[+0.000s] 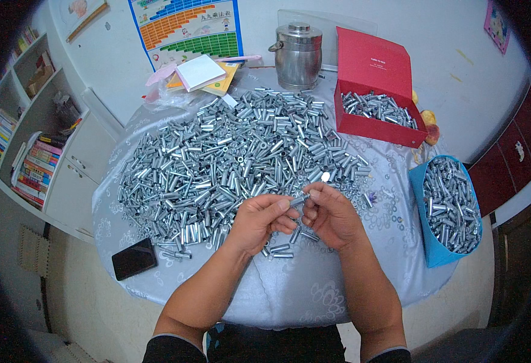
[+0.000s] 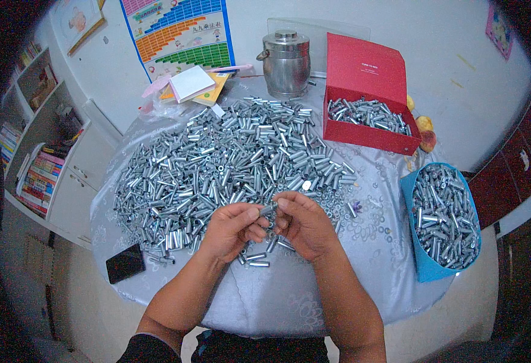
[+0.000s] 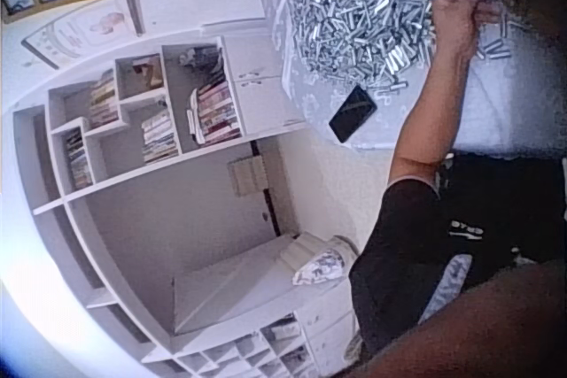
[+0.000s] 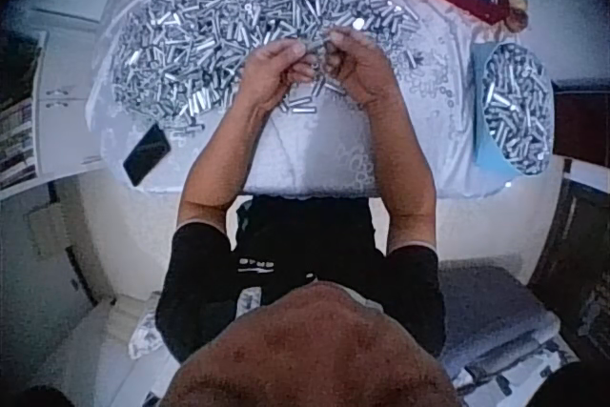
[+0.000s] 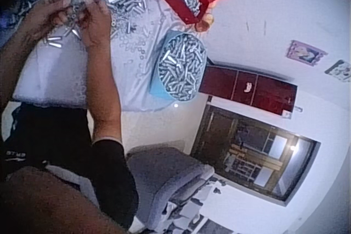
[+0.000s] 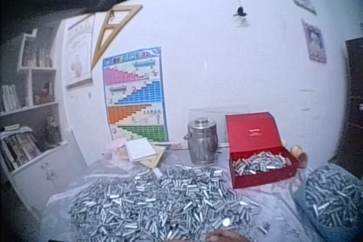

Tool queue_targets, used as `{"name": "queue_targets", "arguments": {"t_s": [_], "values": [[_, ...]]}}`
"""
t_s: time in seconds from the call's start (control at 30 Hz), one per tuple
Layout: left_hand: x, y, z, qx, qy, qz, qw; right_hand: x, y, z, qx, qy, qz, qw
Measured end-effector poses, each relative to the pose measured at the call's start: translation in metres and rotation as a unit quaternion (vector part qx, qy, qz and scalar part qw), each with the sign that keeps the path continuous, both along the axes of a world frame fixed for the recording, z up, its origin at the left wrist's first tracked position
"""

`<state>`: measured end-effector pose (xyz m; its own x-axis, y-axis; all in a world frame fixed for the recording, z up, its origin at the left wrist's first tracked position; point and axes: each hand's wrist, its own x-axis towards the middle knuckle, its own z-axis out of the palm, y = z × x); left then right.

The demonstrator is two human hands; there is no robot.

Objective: The person repeatedly picks up a metal bolt and a washer from a large pile on the table, threads the washer onto the bolt, and places the assembled unit into a blue container. The person continues this repetitive assembly process throughout the clip.

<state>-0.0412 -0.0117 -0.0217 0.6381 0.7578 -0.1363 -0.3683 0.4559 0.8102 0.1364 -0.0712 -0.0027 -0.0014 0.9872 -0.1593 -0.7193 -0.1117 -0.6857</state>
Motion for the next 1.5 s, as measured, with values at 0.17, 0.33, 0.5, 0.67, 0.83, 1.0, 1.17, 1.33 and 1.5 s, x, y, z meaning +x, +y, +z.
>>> {"name": "queue_targets", "arguments": {"t_s": [0.17,0.33,0.5,0.67,0.83,1.0,1.17,1.33,1.5], "values": [[0.001,0.0,0.0,-0.009,-0.007,-0.007,1.0,0.0,0.002,-0.005,0.019,-0.008,-0.04,0.999],[0.0,0.0,0.001,-0.029,-0.015,-0.003,0.999,-0.005,0.002,-0.002,0.032,-0.25,-0.117,0.961],[0.001,0.0,-0.002,-0.035,-0.015,0.013,0.999,-0.007,0.0,0.005,0.06,-0.358,-0.121,0.924],[0.003,-0.001,0.001,-0.035,-0.003,0.022,0.999,0.004,0.001,0.006,0.051,-0.407,-0.086,0.908],[0.002,0.001,-0.001,-0.047,-0.017,0.034,0.998,0.02,0.001,0.002,0.067,-0.573,-0.119,0.808],[0.003,0.003,-0.003,-0.047,-0.033,0.029,0.998,0.028,0.003,-0.021,0.093,-0.777,-0.074,0.618],[0.004,0.001,-0.002,-0.049,-0.005,0.04,0.998,0.019,0.002,-0.01,0.051,-0.808,-0.034,0.586],[0.005,0.001,-0.001,-0.033,0.02,0.053,0.998,0.018,0.003,-0.013,0.046,-0.701,-0.088,0.707],[0.006,0.0,-0.001,-0.023,0.028,0.055,0.998,0.017,0.004,-0.003,0.06,-0.435,-0.088,0.894]]}}
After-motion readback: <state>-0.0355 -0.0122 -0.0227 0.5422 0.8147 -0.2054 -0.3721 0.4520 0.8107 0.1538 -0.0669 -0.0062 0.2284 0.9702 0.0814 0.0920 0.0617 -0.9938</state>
